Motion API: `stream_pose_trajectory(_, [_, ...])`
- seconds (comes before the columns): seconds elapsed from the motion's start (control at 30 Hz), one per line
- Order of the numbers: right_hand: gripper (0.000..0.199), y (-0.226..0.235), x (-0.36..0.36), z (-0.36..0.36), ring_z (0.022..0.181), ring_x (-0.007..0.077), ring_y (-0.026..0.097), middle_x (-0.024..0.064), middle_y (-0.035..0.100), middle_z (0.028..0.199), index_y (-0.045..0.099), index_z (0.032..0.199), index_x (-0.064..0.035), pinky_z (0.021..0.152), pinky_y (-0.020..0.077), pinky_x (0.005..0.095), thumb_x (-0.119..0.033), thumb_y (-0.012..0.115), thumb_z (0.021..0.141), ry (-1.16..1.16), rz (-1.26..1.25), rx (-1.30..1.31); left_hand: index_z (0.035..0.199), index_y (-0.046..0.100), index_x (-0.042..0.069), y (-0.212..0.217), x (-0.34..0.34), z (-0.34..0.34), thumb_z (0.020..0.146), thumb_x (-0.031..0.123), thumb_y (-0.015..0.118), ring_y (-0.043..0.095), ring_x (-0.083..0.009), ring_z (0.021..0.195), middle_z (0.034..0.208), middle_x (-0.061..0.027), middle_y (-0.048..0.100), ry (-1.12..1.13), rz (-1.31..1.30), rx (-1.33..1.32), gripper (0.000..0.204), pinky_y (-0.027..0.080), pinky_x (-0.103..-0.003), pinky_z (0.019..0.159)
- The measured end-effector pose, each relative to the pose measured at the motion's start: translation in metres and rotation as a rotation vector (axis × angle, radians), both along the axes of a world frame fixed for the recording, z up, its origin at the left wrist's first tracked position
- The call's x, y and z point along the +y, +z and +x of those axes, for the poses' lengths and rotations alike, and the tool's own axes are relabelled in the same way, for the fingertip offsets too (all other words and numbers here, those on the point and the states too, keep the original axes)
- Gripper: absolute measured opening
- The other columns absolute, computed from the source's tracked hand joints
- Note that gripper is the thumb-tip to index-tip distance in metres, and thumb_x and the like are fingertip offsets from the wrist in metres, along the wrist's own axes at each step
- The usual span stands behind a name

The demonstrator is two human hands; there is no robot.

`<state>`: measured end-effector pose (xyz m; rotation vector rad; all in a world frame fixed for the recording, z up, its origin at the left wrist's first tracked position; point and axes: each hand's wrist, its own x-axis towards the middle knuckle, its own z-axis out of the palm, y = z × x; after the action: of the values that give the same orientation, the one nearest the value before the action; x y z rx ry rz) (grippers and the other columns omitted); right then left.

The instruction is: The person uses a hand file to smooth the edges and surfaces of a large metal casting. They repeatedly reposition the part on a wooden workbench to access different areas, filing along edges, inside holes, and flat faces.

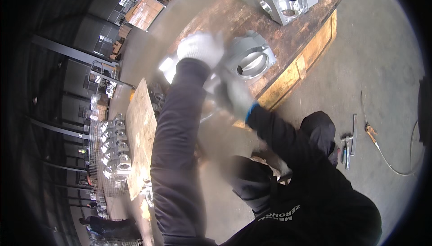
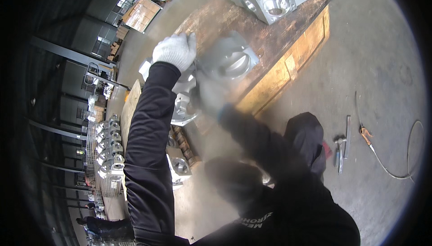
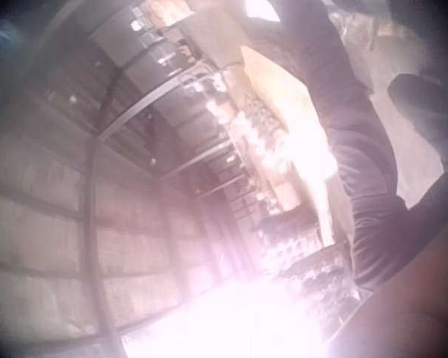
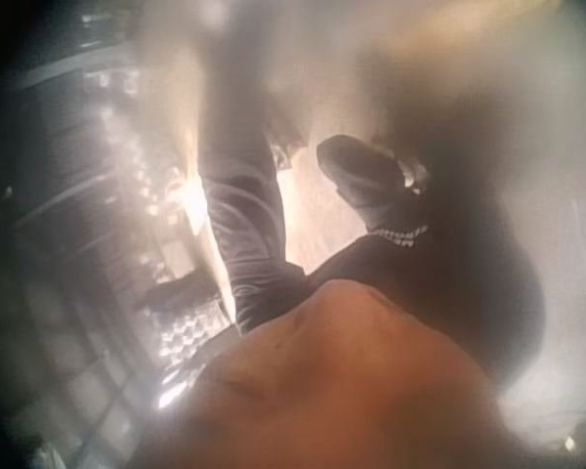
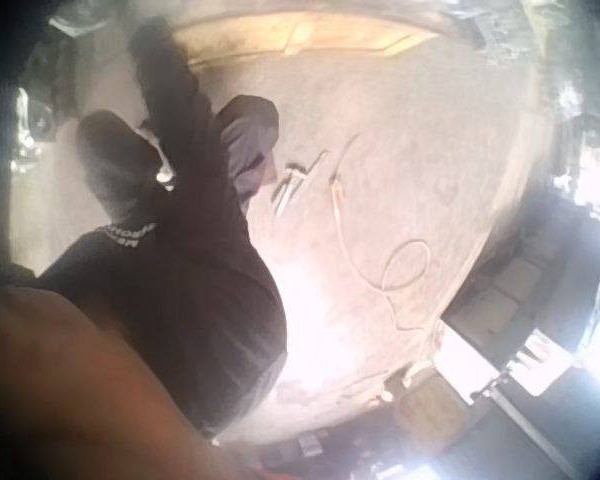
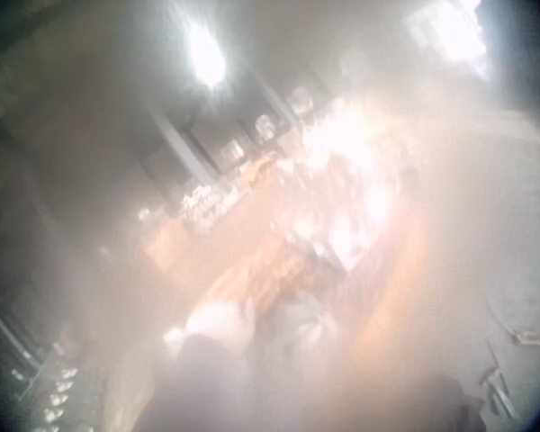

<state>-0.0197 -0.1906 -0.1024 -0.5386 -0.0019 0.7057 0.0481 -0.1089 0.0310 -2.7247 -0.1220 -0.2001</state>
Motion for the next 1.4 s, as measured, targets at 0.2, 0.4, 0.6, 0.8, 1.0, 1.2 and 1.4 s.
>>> stream_pose_trajectory(0.2, [0.014,-0.023,-0.008,0.019,0.067,0.0163,0.058,0.0019,0.060,0.084,0.060,0.102,-0.0123,0.060,0.0487,0.0321,-0.025,0.060,0.108,-0.025,0.161,-0.030,0.134,0.071,0.005,0.009,0.011,0.018,0.113,0.051,0.038,0.068,-0.0429,0.125,0.132,-0.0256,0.072,-0.126,-0.346,0.009,0.061,0.051,-0.050,0.111])
stream_pose_trajectory(0.4, [0.025,-0.025,-0.036,0.056,0.063,0.0129,0.056,-0.0006,0.058,0.079,0.062,0.102,-0.0137,0.051,0.0446,0.0297,-0.036,0.057,0.111,0.335,0.056,-0.116,0.129,0.071,0.003,0.027,0.082,-0.017,0.114,0.029,0.054,0.069,-0.0360,0.121,0.128,-0.0204,0.073,-0.579,-0.486,-0.509,0.035,0.054,-0.040,0.103])
stream_pose_trajectory(0.6, [0.028,-0.006,-0.047,0.084,0.067,0.0100,0.060,-0.0024,0.063,0.084,0.067,0.113,-0.0142,0.055,0.0463,0.0264,-0.040,0.059,0.112,0.357,-0.059,-0.231,0.136,0.067,0.002,-0.005,0.118,-0.027,0.110,0.024,0.055,0.066,-0.0402,0.124,0.127,-0.0223,0.070,-0.213,-0.646,-0.713,0.036,0.051,-0.045,0.109])
stream_pose_trajectory(0.8, [0.042,-0.004,-0.058,0.132,0.116,0.0186,0.065,0.0086,0.070,0.128,0.063,0.143,-0.0064,0.097,0.0561,0.0390,-0.034,0.059,0.112,0.548,0.015,-0.355,0.146,0.059,0.003,-0.011,0.120,-0.030,0.110,0.023,0.056,0.061,-0.0405,0.135,0.145,-0.0231,0.061,-0.338,-0.518,-0.738,0.041,0.048,-0.046,0.114])
stream_pose_trajectory(1.0, [0.030,0.027,-0.058,0.153,0.044,0.0039,0.044,-0.0024,0.055,0.068,0.062,0.132,-0.0125,0.034,0.0325,0.0192,-0.036,0.054,0.115,0.467,-0.317,-0.540,0.151,0.056,0.001,-0.010,0.117,-0.031,0.114,0.021,0.052,0.053,-0.0329,0.147,0.159,-0.0210,0.055,-0.422,-0.521,-0.766,0.042,0.040,-0.041,0.123])
stream_pose_trajectory(1.2, [0.036,0.049,-0.057,0.164,0.043,0.0034,0.042,-0.0037,0.055,0.069,0.065,0.133,-0.0071,0.035,0.0360,0.0216,-0.036,0.055,0.115,0.500,-0.355,-0.658,0.153,0.054,0.002,-0.008,0.116,-0.030,0.113,0.021,0.051,0.051,-0.0385,0.148,0.161,-0.0240,0.050,-0.416,-0.512,-0.770,0.043,0.041,-0.045,0.124])
stream_pose_trajectory(1.4, [0.049,0.067,-0.060,0.176,0.050,0.0035,0.049,-0.0035,0.061,0.076,0.059,0.155,-0.0083,0.038,0.0401,0.0206,-0.036,0.055,0.115,0.469,-0.475,-1.029,0.155,0.051,0.001,-0.007,0.115,-0.033,0.115,0.025,0.049,0.046,-0.0391,0.153,0.164,-0.0253,0.046,-0.421,-0.607,-0.789,0.047,0.036,-0.045,0.127])
